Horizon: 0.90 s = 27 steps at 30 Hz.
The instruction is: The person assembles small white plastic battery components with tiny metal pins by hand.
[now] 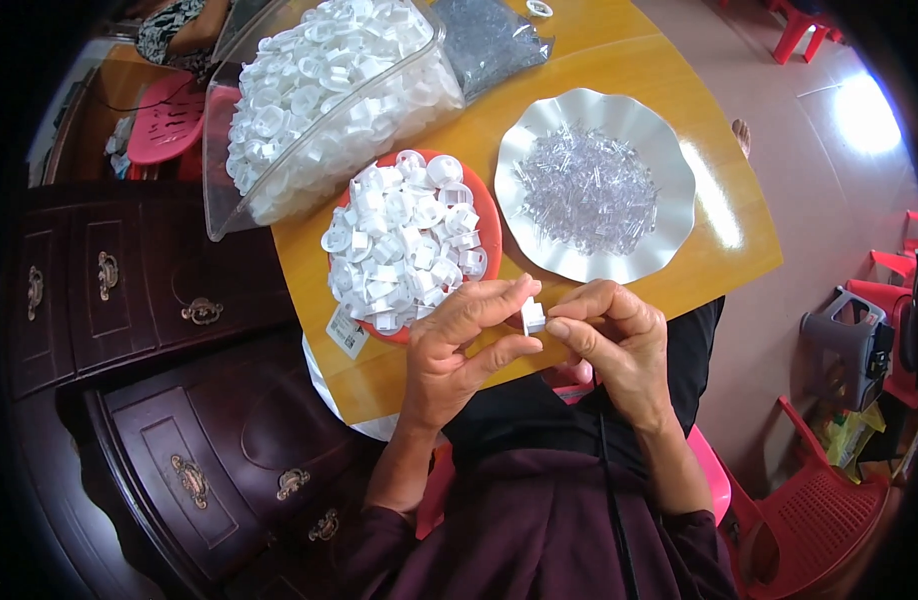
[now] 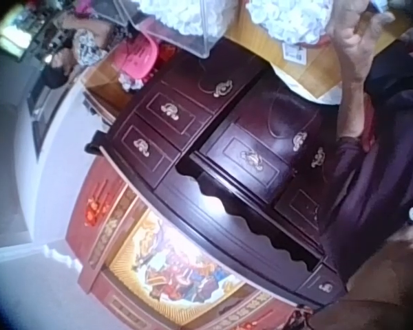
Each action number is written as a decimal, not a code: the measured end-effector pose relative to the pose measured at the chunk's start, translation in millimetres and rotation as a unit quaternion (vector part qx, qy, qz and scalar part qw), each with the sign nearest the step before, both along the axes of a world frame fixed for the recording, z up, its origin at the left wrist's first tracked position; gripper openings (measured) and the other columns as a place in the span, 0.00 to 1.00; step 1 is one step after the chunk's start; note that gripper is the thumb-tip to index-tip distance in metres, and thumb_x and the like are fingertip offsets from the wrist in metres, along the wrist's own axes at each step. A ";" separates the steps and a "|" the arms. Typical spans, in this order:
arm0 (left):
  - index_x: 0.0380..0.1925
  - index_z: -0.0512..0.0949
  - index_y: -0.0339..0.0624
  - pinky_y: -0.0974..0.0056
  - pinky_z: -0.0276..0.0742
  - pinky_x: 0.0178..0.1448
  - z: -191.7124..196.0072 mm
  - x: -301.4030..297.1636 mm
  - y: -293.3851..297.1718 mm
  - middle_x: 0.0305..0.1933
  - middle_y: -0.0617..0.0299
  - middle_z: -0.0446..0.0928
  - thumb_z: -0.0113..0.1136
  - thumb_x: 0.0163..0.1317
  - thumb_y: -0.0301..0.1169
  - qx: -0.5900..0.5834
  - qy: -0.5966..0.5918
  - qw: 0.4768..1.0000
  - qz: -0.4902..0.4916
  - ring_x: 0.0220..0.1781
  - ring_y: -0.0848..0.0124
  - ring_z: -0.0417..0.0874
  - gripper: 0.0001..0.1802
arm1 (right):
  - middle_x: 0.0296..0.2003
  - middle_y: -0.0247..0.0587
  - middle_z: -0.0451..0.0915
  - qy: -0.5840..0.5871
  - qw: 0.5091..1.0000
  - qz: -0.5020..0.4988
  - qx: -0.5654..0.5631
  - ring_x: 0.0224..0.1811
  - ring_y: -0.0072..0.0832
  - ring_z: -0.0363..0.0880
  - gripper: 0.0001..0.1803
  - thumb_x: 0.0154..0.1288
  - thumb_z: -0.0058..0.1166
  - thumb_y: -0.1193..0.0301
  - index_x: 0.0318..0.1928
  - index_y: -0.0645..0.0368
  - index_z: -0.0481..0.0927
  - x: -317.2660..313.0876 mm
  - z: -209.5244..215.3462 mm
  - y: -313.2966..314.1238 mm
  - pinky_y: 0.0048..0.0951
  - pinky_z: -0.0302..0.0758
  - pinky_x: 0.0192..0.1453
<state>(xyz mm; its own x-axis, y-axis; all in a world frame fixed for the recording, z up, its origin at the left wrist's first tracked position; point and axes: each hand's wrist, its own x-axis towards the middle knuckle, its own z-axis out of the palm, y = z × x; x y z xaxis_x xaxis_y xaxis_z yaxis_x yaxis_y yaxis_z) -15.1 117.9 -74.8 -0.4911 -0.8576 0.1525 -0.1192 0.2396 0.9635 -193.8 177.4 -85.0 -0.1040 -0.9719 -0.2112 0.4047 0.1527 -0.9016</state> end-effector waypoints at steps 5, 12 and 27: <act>0.54 0.81 0.39 0.69 0.80 0.51 -2.2 0.9 2.3 0.52 0.57 0.83 0.73 0.53 0.24 0.026 -0.003 1.000 -0.008 0.46 0.72 0.83 0.25 | 0.32 0.33 0.83 0.028 0.999 -0.013 -0.034 0.26 0.11 0.76 0.03 0.64 0.64 0.78 0.36 0.64 0.82 5.0 -5.6 2.0 0.14 0.70 0.27; 0.54 0.81 0.38 0.69 0.80 0.49 0.2 -2.7 -8.0 0.51 0.57 0.82 0.73 0.53 0.23 0.010 0.011 1.000 -0.017 0.45 0.74 0.83 0.25 | 0.30 0.33 0.83 0.045 0.998 -0.025 -0.027 0.27 0.11 0.76 0.03 0.64 0.64 0.77 0.36 0.63 0.83 5.1 -1.4 -3.4 0.15 0.72 0.28; 0.60 0.76 0.37 0.64 0.76 0.62 84.9 72.0 -197.5 0.61 0.57 0.76 0.61 0.66 0.21 -0.407 -0.199 0.868 0.204 0.59 0.70 0.78 0.21 | 0.41 0.37 0.79 0.672 0.741 -0.003 -0.002 0.50 0.36 0.79 0.19 0.55 0.67 0.64 0.46 0.53 0.80 -63.7 14.0 -29.1 0.40 0.78 0.46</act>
<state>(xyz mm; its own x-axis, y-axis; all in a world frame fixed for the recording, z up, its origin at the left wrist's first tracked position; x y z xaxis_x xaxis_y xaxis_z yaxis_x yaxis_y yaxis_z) 56.9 -79.6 10.1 -0.3244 -0.6608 0.6769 -0.6391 0.6806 0.3582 -257.5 148.3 -71.0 -0.2229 -0.9707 0.0896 -0.8575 0.1515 -0.4917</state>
